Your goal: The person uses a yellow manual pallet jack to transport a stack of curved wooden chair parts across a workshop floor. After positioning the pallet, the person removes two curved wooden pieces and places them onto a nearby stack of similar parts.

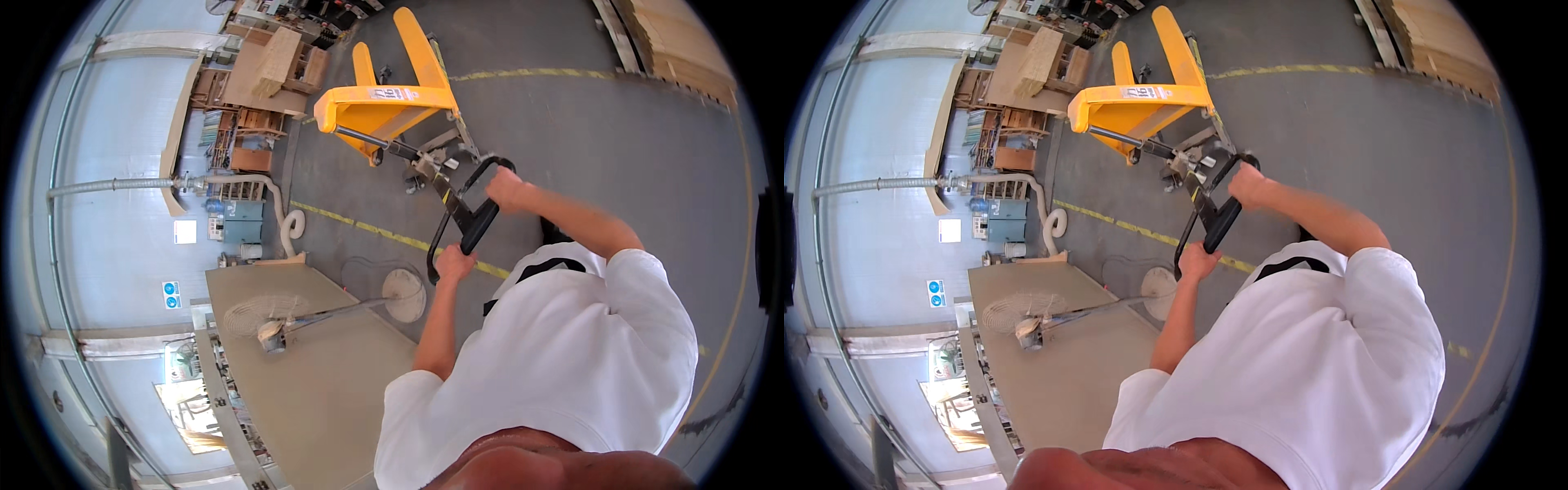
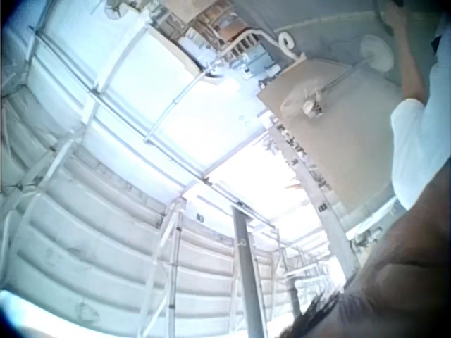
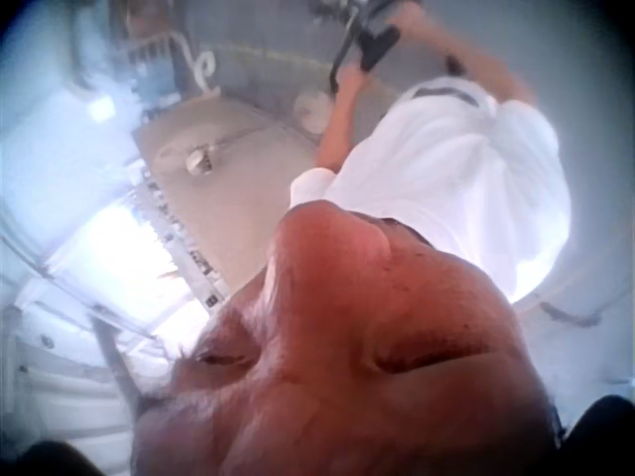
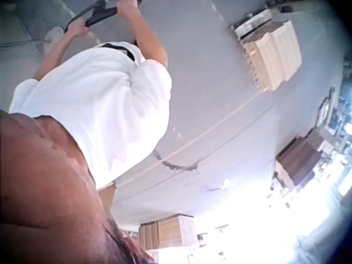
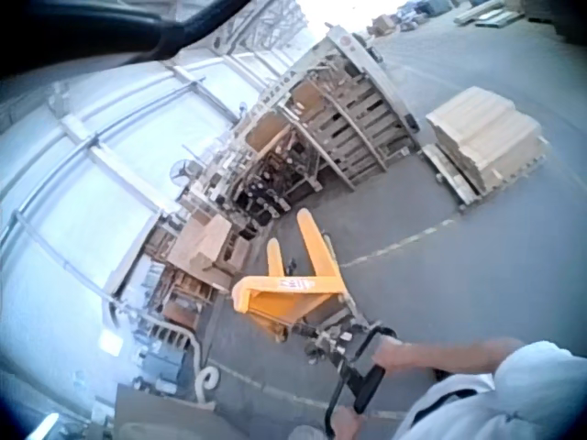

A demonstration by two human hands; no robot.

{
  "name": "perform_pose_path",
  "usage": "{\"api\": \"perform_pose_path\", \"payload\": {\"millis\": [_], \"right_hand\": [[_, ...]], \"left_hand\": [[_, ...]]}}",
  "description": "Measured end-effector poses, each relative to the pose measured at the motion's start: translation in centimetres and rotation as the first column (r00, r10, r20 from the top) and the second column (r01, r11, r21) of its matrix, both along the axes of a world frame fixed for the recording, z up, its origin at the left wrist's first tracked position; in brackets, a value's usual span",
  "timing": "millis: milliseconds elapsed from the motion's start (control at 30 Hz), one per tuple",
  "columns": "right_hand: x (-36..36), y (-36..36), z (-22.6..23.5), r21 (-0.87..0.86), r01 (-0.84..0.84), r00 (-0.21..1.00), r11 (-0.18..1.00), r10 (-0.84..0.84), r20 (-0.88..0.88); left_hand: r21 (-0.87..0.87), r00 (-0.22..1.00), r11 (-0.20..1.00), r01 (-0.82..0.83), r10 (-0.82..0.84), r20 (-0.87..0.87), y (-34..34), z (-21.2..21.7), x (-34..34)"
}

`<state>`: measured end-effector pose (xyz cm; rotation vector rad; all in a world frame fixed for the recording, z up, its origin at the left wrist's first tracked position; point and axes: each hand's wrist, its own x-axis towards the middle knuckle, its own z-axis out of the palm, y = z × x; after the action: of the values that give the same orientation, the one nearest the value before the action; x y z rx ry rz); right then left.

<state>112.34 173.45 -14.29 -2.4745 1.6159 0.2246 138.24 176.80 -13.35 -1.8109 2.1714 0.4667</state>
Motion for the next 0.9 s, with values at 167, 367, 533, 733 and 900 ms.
{"api": "perform_pose_path", "payload": {"millis": [167, 367, 533, 733, 900], "right_hand": [[1.1, 10.1, 0.4, 0.024, 0.024, 1.000, 0.999, -0.024, -0.004], [1.6, 22.1, 3.0, -0.038, 0.028, 0.998, 0.999, -0.026, 0.051], [1.2, 33.7, 6.0, -0.058, 0.012, 0.998, 0.998, -0.008, 0.065], [-4.9, 46.5, 8.4, -0.165, 0.023, 1.000, 0.986, -0.022, 0.009], [-6.7, 58.7, 11.4, -0.320, 0.109, 0.980, 0.941, -0.049, 0.191]], "left_hand": [[-0.031, 0.998, 1.000, -0.003, 0.001, -0.066, 10.2, -0.3, 0.6], [0.041, 0.998, 0.999, 0.019, -0.017, -0.056, 21.2, 4.5, 1.0], [0.048, 0.999, 0.999, 0.021, -0.019, -0.043, 32.2, 5.9, 1.3], [0.116, 0.989, 0.993, -0.009, 0.026, -0.148, 43.6, 7.1, -4.4], [0.414, 0.948, 0.907, 0.079, 0.061, -0.313, 53.8, 10.5, -5.4]]}}
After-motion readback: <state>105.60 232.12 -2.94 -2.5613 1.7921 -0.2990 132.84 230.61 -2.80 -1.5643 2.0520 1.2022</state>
